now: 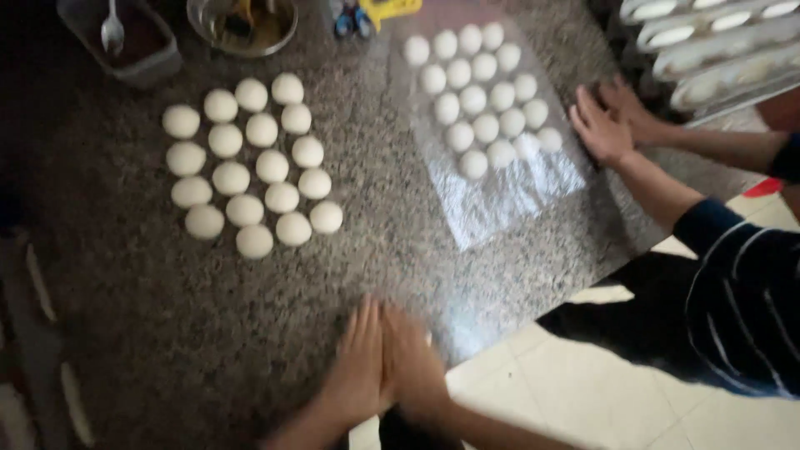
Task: The person shapes small dough balls into long bread sticks by rolling them on a counter and then places them onto a specialized baking tray. The video also includes a segment where the person scoops rice from a cooker into a bowl.
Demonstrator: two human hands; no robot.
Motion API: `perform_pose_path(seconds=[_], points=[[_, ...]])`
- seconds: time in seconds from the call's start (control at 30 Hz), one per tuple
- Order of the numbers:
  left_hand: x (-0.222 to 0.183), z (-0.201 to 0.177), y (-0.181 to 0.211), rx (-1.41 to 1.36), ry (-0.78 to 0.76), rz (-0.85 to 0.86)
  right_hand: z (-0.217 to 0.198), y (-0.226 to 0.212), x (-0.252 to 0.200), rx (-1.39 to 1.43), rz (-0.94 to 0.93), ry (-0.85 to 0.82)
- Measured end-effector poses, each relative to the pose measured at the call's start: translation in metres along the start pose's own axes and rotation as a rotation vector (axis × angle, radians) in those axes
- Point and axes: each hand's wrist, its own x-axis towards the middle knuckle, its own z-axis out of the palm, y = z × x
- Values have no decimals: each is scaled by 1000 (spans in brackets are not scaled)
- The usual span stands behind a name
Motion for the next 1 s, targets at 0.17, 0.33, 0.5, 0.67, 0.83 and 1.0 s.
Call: perform_pose_path(seconds=[0.17,0.33,0.5,0.67,0.83,1.0], points=[[-10,24,11,24,198,-166,68,19,-26,-175,-59,38],[100,19,-62,43,18,-273,-52,38,100,-556,7,544],[76,-12,-47,-447,-6,-104,-57,20,49,-401,-58,-25],[-62,76,60,-71,195,-43,75,11,-86,-346,-134,330],[40,9,-12,-161,186,-128,-62,-6,33,-244,70,-145],[111,11,-66,-17,36,-219,-47,57,98,-615,75,555]])
